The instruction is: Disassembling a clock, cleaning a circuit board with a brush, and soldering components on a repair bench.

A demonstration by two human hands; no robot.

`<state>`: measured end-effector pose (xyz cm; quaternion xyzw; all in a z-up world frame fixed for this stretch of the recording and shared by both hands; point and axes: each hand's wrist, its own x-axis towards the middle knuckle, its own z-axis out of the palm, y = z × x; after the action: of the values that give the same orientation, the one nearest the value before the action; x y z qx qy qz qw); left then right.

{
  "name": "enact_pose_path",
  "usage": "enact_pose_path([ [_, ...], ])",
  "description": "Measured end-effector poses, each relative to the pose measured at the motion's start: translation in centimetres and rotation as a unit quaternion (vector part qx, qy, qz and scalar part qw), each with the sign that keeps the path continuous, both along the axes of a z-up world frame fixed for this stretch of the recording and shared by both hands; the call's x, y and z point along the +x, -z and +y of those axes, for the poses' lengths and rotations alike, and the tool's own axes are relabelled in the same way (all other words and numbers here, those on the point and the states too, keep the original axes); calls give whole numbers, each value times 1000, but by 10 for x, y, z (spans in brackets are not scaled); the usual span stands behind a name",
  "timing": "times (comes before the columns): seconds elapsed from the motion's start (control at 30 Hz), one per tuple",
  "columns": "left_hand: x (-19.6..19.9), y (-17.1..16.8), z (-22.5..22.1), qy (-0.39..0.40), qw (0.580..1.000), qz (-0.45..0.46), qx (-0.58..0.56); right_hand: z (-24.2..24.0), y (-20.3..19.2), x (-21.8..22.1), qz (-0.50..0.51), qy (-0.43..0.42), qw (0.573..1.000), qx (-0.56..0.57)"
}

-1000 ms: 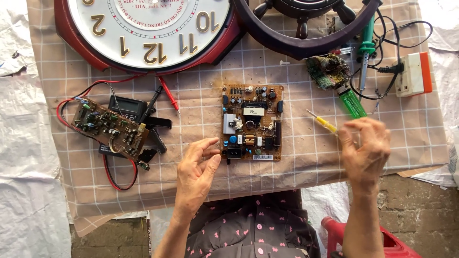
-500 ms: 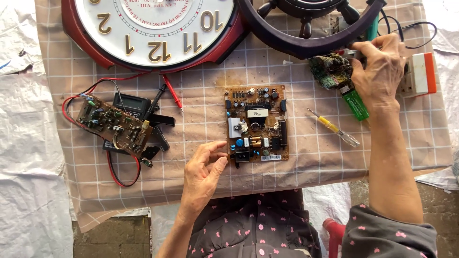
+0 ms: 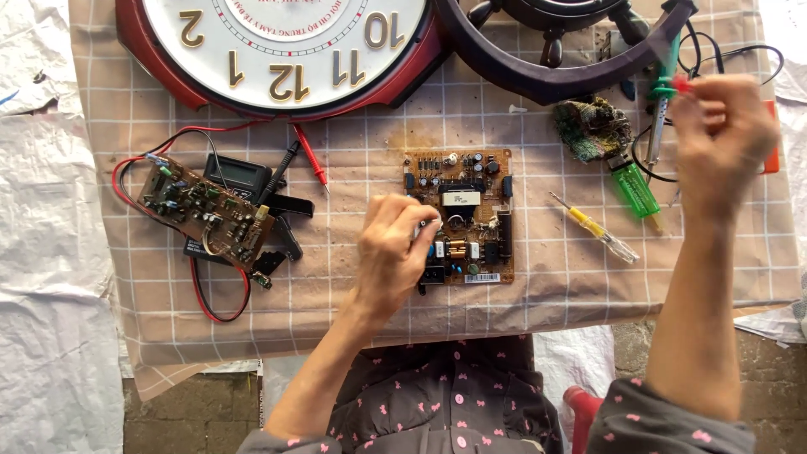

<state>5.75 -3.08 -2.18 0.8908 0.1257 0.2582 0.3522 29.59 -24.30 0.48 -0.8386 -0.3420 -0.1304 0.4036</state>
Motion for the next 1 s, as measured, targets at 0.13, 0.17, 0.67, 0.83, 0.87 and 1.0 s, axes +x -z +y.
enact_pose_path([
  [0.13, 11, 4, -3, 12, 1000, 14, 4, -3, -7, -43, 141, 14, 982, 121],
  [0.17, 12, 4, -4, 9, 1000, 13, 22, -1, -7, -56, 204, 14, 966, 160],
  [0.67, 18, 6, -5, 9, 1000, 5, 3, 39, 33, -104, 312, -81, 890, 323],
  [0.83, 18, 13, -4, 7, 999, -15, -30, 44, 41, -106, 251, -70, 923, 283],
  [0.87, 19, 13, -4, 8, 999, -16, -31, 44, 39, -107, 246, -74, 926, 277],
  [1.0, 19, 13, -3, 9, 999, -23, -36, 43, 37, -107, 239, -104, 934, 244],
])
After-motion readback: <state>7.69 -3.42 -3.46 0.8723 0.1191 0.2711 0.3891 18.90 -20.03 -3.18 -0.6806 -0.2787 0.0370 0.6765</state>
